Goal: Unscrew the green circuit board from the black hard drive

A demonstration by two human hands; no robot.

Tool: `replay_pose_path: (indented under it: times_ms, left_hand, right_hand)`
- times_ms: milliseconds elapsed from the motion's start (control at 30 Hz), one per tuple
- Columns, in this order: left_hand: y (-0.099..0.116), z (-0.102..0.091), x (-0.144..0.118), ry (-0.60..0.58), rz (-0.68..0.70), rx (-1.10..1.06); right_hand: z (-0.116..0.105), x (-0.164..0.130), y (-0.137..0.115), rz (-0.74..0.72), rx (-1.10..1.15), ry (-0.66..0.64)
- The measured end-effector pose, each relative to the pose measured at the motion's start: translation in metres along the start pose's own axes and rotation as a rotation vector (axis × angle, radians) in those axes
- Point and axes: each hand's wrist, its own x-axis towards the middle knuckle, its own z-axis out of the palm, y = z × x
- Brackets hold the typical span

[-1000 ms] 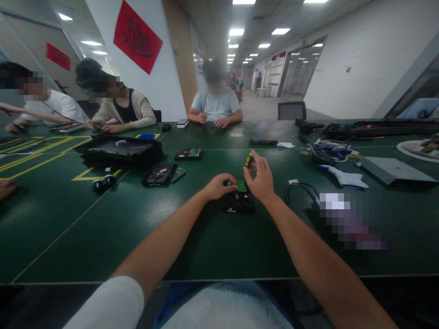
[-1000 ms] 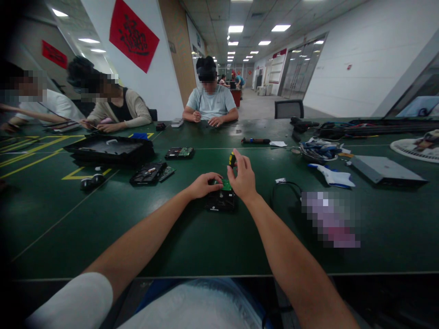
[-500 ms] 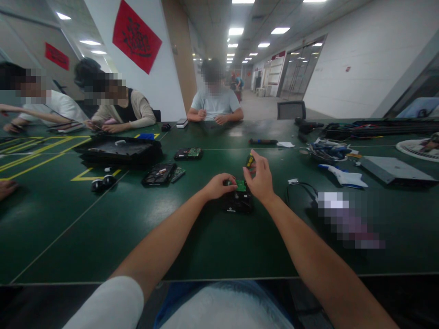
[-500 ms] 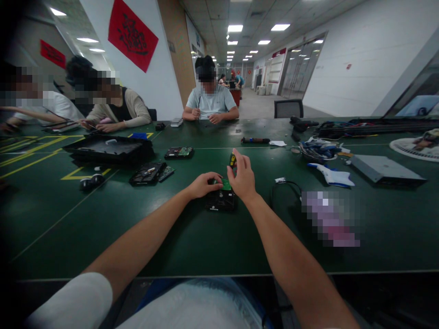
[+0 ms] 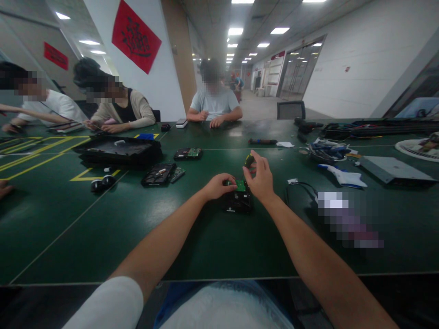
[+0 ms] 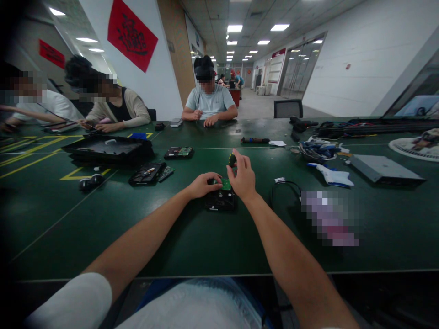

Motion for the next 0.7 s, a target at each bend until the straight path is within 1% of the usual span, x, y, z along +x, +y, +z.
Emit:
replay_pose_path:
  times_ms: [467, 700]
  left_hand:
    - [-0.0078, 0.002, 0.0013, 0.005, 0.012, 0.007]
    - [-0.0059, 0.0009, 0.0008, -0.007, 0.011, 0.021]
  right_hand:
    - [0.0002, 0.0003, 0.0002, -0.032, -0.021, -0.019]
    - [-0.0005, 0.0007, 0.0008, -0.035, 0.011, -0.023]
